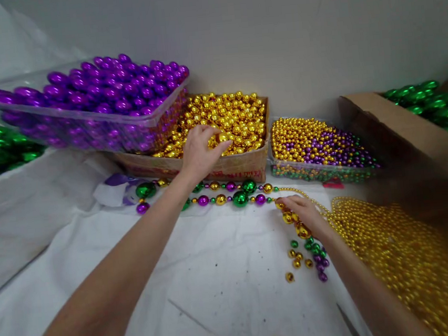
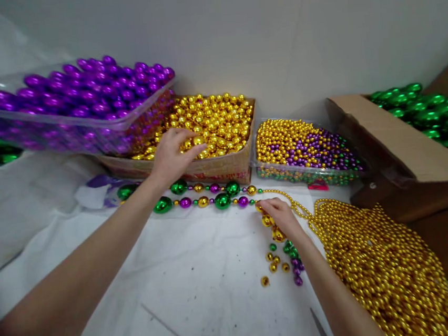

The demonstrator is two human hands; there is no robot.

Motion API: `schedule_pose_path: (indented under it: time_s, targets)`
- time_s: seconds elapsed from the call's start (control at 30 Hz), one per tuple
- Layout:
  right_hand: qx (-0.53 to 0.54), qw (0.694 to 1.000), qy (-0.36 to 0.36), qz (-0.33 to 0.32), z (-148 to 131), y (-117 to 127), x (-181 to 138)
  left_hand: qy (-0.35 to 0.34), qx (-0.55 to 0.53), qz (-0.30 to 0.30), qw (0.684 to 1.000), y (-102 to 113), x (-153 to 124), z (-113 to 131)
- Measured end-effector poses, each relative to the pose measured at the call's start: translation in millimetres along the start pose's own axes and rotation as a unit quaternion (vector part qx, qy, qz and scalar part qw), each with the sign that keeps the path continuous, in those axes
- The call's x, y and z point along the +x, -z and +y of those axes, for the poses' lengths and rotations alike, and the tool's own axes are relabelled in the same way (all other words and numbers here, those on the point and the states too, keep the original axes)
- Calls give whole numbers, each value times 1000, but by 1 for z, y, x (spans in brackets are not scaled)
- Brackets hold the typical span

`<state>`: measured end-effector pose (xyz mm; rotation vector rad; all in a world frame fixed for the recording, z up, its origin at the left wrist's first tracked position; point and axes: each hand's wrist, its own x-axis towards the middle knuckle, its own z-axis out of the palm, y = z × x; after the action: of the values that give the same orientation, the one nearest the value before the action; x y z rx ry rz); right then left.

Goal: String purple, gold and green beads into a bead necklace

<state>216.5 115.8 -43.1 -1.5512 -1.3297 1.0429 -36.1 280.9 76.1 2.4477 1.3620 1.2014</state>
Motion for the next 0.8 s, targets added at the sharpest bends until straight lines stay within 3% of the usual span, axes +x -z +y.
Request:
schedule_pose_path:
  time_s: [0.1, 0.17, 0.23, 0.33, 0.6, 0.8]
  targets:
    - [-98, 995, 24, -3, 7, -15, -10, -1, -118, -93, 989, -19, -67, 44]
    - [-141, 989, 35, -17, 10, -20, -15, 24, -191, -193, 962, -44, -118, 66]
    - [-163, 985, 43, -40, 11, -19, -18, 61, -220, -252, 940, -71, -163, 80]
    - [-162, 983, 43, -76, 8, -9, -15, 71, -201, -284, 935, -100, -204, 90]
    - [-33, 991, -34, -123, 2, 29, -13, 57, -152, -269, 949, -111, -216, 99]
    - [14, 996, -78, -46, 12, 42, -14, 58, -155, -277, 947, -111, -216, 97]
